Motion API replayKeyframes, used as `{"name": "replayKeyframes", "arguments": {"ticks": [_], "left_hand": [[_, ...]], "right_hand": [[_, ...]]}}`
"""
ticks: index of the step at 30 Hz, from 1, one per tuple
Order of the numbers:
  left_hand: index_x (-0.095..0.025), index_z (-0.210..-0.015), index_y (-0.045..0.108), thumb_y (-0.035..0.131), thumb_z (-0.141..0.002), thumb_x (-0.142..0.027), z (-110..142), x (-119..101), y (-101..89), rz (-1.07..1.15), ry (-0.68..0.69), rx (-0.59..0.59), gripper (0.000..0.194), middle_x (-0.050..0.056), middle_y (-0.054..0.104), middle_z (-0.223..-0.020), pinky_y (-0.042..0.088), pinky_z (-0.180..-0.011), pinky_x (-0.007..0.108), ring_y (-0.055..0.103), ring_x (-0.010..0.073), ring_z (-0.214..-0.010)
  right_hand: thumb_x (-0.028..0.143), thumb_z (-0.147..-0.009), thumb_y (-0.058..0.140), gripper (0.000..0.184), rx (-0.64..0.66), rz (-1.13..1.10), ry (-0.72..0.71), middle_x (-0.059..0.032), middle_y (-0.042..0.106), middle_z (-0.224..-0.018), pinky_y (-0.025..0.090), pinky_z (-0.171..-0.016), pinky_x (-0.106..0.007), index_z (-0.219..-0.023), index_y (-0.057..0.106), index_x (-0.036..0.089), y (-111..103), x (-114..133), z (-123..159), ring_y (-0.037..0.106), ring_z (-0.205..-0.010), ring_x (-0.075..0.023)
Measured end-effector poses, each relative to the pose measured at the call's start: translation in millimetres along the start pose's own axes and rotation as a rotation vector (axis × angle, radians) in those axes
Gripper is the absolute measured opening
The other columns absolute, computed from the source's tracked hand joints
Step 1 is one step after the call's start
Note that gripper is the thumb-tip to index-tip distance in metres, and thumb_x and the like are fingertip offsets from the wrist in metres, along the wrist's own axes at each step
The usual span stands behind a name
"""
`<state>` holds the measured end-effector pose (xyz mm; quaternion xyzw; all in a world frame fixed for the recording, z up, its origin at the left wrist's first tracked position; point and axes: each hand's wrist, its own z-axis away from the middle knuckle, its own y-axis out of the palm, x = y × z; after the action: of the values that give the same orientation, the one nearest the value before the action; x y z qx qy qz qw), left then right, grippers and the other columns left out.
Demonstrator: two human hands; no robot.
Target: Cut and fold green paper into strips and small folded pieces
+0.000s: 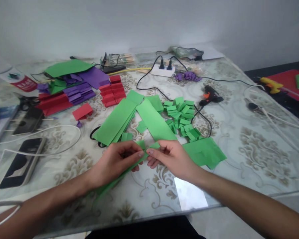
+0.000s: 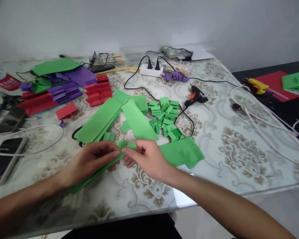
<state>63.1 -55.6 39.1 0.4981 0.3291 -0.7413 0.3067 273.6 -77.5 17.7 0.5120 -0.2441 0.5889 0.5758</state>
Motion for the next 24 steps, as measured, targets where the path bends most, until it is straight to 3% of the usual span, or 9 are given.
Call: {"name": "replayKeyframes", "arguments": {"ticks": [12,19,24], "left_hand": [[-0.016,-0.085,0.069,0.065,-0.098,-0.041,-7.5,5.8,-9.2,0.038,0.038,0.018,0.029,0.002,0.069,-0.073,0.053,-0.061,0.024,0.064,0.0130,-0.064],[-0.015,-0.082,0.068,0.067,-0.097,-0.040,-6.6,4.6,-3.7,0.129,0.013,0.015,0.029,0.002,0.068,-0.072,0.053,-0.060,0.024,0.062,0.0127,-0.063],[-0.015,-0.083,0.069,0.067,-0.096,-0.042,-6.4,3.7,-4.2,0.151,-0.013,0.028,0.030,0.003,0.069,-0.073,0.054,-0.061,0.025,0.063,0.0140,-0.065]], "right_hand": [[0.051,-0.072,0.088,0.045,-0.078,-0.071,-0.036,-0.0028,0.076,-0.069,0.065,-0.066,-0.032,-0.070,0.057,0.018,-0.8,2.5,-3.4,0.076,-0.065,-0.0178],[0.046,-0.065,0.093,0.042,0.035,-0.128,0.051,-0.0029,0.076,-0.069,0.065,-0.068,-0.031,-0.081,0.071,0.014,4.6,3.2,-1.5,0.075,-0.065,-0.0170],[0.047,-0.065,0.093,0.041,0.028,-0.139,0.035,-0.0032,0.077,-0.070,0.066,-0.071,-0.034,-0.080,0.073,0.014,3.8,1.9,-1.0,0.076,-0.068,-0.0181]]}}
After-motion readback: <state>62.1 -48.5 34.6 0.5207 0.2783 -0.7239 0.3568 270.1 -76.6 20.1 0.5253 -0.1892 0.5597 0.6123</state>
